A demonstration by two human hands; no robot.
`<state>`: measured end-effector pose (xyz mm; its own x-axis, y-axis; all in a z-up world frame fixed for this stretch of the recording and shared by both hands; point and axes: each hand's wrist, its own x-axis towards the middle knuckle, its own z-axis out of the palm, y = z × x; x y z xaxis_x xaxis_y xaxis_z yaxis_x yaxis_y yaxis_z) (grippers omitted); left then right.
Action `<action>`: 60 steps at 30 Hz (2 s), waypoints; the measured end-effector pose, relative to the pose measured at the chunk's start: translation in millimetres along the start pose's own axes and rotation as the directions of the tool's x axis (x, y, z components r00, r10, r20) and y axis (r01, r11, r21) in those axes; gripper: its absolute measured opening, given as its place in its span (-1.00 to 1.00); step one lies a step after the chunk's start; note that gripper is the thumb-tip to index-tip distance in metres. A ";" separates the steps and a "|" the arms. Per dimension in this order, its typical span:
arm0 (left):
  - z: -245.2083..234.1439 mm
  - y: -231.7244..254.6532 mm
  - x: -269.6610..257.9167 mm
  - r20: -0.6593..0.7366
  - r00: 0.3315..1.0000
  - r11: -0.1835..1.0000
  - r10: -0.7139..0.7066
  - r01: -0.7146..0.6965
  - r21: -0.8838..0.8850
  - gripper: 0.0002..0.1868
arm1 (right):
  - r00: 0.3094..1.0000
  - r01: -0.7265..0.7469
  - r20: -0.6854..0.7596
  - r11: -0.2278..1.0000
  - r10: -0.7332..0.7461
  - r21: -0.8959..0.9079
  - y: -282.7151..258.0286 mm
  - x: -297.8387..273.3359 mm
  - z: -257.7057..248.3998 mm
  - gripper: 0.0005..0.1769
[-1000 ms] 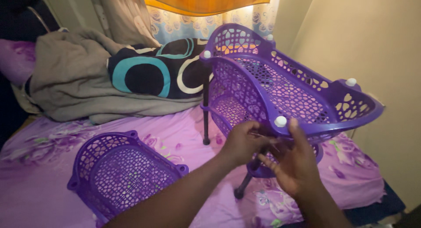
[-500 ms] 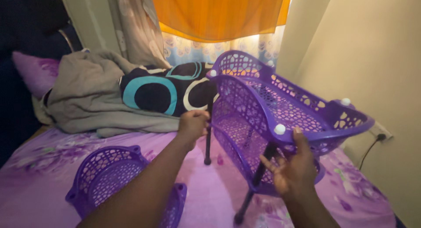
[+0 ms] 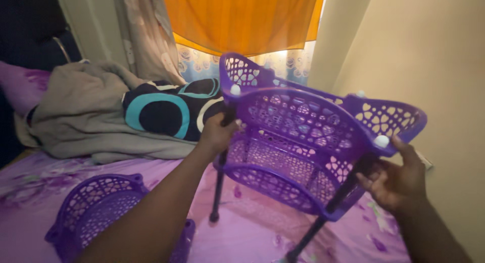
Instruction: The person assembles a purple plastic basket by inserting metal rods into the basket's base and attaching a second basket layer on top. The person repeatedly adjusts the rods and layers to secure the structure.
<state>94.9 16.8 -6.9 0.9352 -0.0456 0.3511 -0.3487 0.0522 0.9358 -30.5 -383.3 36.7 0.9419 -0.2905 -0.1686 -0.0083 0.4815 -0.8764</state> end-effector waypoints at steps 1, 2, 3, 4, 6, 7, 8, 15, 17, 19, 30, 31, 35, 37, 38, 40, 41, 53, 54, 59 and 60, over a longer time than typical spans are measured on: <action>3.8 8.8 -4.1 -0.009 0.998 0.998 -0.060 0.060 0.028 -0.74 | 1.000 0.010 -0.012 1.000 -0.011 -0.027 -4.6 18.2 -7.1 -0.14; 8.0 16.7 -9.3 -0.020 0.993 0.991 -0.119 0.120 0.055 -0.74 | 0.999 0.021 -0.024 0.998 -0.022 -0.055 -9.2 37.7 -14.4 -0.15; 13.1 21.7 -18.5 -0.039 0.982 0.979 -0.187 0.189 0.078 -0.74 | 0.999 0.022 -0.035 0.996 -0.025 -0.089 -11.9 55.8 -25.3 -0.16; 18.7 26.3 -26.2 -0.041 0.982 0.979 -0.187 0.190 0.075 -0.74 | 0.996 0.027 0.086 0.999 -0.024 -0.037 -15.4 74.5 -36.2 -0.20; 29.5 34.7 -37.1 -0.036 0.983 0.980 -0.183 0.185 0.077 -0.73 | 0.947 0.019 0.317 0.996 -0.045 0.085 -18.3 112.2 -52.2 -0.28; 35.5 37.5 -41.4 -0.040 0.977 0.976 -0.207 0.210 0.066 -0.72 | 0.917 -0.018 0.396 0.988 -0.044 0.152 -18.7 128.8 -58.4 -0.34; 41.2 38.1 -47.9 -0.044 0.972 0.971 -0.232 0.234 0.054 -0.71 | 0.880 -0.063 0.472 0.975 -0.048 0.215 -18.9 143.4 -62.8 -0.40; 53.2 15.7 -76.8 -0.044 0.935 0.936 -0.351 0.351 -0.012 -0.71 | 0.980 0.046 0.198 0.996 -0.031 -0.073 2.1 158.0 -59.5 -0.39; 53.2 7.2 -81.3 -0.018 0.950 0.944 -0.312 0.308 -0.122 -0.73 | 0.991 0.028 0.133 0.998 -0.021 -0.055 -2.2 148.1 -47.0 -0.50; 55.7 1.8 -82.5 -0.017 0.968 0.951 -0.251 0.244 -0.190 -0.73 | 0.998 0.052 -0.013 0.984 -0.056 -0.172 -14.3 136.1 -34.3 -0.60; 82.7 -3.0 -88.0 -0.083 0.971 0.944 -0.224 0.195 -0.268 -0.60 | 0.707 0.683 0.481 0.324 -0.519 -0.654 59.9 -20.7 81.9 -0.70; 83.9 -4.9 -88.9 -0.064 0.970 0.938 -0.235 0.210 -0.275 -0.62 | 0.845 0.532 0.365 0.548 -0.391 -0.645 70.9 -35.0 100.5 -0.55; 91.5 -13.1 -95.1 -0.023 0.966 0.947 -0.256 0.246 -0.208 -0.67 | 0.970 0.220 0.216 0.795 -0.114 -0.565 79.5 -58.4 156.7 -0.37; 92.8 -13.5 -96.8 -0.020 0.980 0.968 -0.200 0.195 -0.157 -0.68 | 0.978 0.175 0.196 0.788 -0.071 -0.590 80.5 -64.3 165.8 -0.34; 92.4 -12.2 -95.8 -0.016 0.989 0.979 -0.145 0.141 -0.147 -0.68 | 0.981 0.155 0.187 0.783 -0.051 -0.602 79.7 -64.7 167.9 -0.33; 89.8 -9.9 -94.8 0.017 0.989 0.979 -0.147 0.147 -0.139 -0.66 | 0.989 0.100 0.145 0.816 -0.020 -0.569 80.5 -64.1 166.9 -0.36; 86.5 -9.0 -94.7 0.043 0.978 0.968 -0.205 0.209 -0.140 -0.63 | 0.992 0.071 0.123 0.831 -0.002 -0.552 82.2 -63.8 166.1 -0.38; 84.8 -30.6 -104.4 0.123 0.991 0.989 -0.057 0.039 0.142 -0.76 | 0.994 0.070 0.102 0.902 -0.029 -0.426 100.7 -57.4 160.8 -0.36; 83.0 -31.0 -108.5 0.102 0.994 0.969 -0.039 0.013 0.245 -0.77 | 0.995 0.057 0.094 0.903 -0.018 -0.425 105.7 -58.8 159.7 -0.35; 78.3 -19.5 -125.1 0.054 0.994 0.975 -0.097 0.084 0.204 -0.76 | 0.998 0.017 0.060 0.895 0.011 -0.445 117.1 -62.7 163.4 -0.24; 77.4 -17.1 -127.9 0.039 0.995 0.975 -0.094 0.084 0.204 -0.75 | 0.996 0.047 0.085 0.899 -0.011 -0.436 118.6 -64.9 163.5 -0.27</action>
<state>-23.5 -55.4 -65.2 0.9608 -0.0888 0.2626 -0.2738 -0.1560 0.9491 -37.8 -172.2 17.4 0.9670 -0.2250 -0.1200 -0.1095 0.0585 -0.9923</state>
